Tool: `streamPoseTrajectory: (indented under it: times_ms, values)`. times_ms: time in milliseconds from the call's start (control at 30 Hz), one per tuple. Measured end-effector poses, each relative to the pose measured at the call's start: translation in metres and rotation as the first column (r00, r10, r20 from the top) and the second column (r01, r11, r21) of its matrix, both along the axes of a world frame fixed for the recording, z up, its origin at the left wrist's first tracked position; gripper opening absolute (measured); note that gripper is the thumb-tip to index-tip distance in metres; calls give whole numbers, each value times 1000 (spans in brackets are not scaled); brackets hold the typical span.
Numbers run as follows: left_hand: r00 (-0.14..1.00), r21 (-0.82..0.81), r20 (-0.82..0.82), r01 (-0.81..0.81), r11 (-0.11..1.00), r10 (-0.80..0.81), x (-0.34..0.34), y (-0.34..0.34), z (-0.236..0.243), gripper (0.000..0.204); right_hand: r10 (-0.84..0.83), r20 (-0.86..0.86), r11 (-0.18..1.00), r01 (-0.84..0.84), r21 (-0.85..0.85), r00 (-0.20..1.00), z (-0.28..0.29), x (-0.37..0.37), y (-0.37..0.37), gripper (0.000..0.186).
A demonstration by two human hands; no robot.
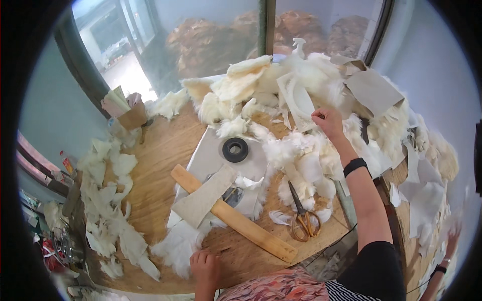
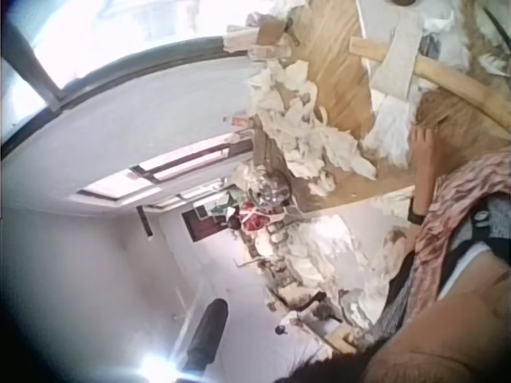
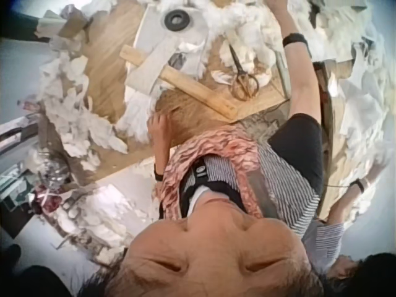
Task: Hand-sewing fur pieces and trimming leather material with a knife using a wooden guide in a workshop.
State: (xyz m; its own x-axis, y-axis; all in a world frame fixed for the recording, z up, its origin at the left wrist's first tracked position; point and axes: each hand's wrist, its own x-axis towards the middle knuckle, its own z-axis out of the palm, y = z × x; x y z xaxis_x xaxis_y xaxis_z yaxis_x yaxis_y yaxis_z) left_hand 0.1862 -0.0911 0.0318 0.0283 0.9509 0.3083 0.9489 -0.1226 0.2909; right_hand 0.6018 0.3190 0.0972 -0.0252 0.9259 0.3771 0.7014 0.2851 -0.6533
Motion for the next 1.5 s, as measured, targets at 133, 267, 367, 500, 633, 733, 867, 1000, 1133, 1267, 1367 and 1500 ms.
streamPoseTrajectory:
  times_ms: [133, 267, 367, 500, 633, 733, 867, 1000, 1133, 1267, 1367, 1500]
  values:
    - [987, -3, 22, -160, 987, 160, -2, -17, 1, 16, -140, 330, 972, 67, 223, 934, -47, 3, 29, 18]
    - [951, 14, -41, -305, 952, 305, -10, -23, -6, 24, -196, 374, 980, 196, 36, 907, -62, 20, 23, 23]
    - [929, 108, -40, -361, 926, 367, -17, -25, -16, 34, -112, 408, 993, 118, 11, 906, -58, 23, 27, 23]
    - [869, 53, -26, -493, 869, 494, -24, -29, -23, 45, -125, 373, 951, 4, 308, 919, -12, -70, -15, 43]
    - [878, -53, -23, -478, 877, 477, -29, -29, -25, 49, 523, 33, 824, -495, -277, 852, -14, -176, -70, 28]
    - [871, -75, -35, -491, 868, 490, -30, -29, -31, 51, 514, 209, 832, -424, -359, 832, -42, -229, -88, 33]
    - [859, -33, -31, -512, 858, 511, -30, -27, -31, 52, 449, 357, 884, -350, -309, 819, -71, -240, -73, 31]
    - [868, -20, 34, -495, 868, 496, -31, -22, -30, 52, 477, -101, 794, -477, -377, 873, -45, -240, -86, 19]
    - [873, 0, 144, -470, 883, 465, -38, -34, -29, 52, 403, -586, 602, -686, -408, 703, 38, -297, -175, 6]
    - [891, -22, 243, -391, 920, 384, -55, -44, -26, 54, 610, -614, 390, -864, -317, 501, 44, -348, -271, 6]
    - [932, 57, 211, -313, 948, 295, -87, -46, -16, 57, 859, -351, 289, -919, -268, 372, 26, -384, -327, 12]
    - [965, -13, 185, -187, 982, 186, -138, -47, -10, 56, 900, -289, 234, -922, -307, 325, -3, -417, -366, 13]
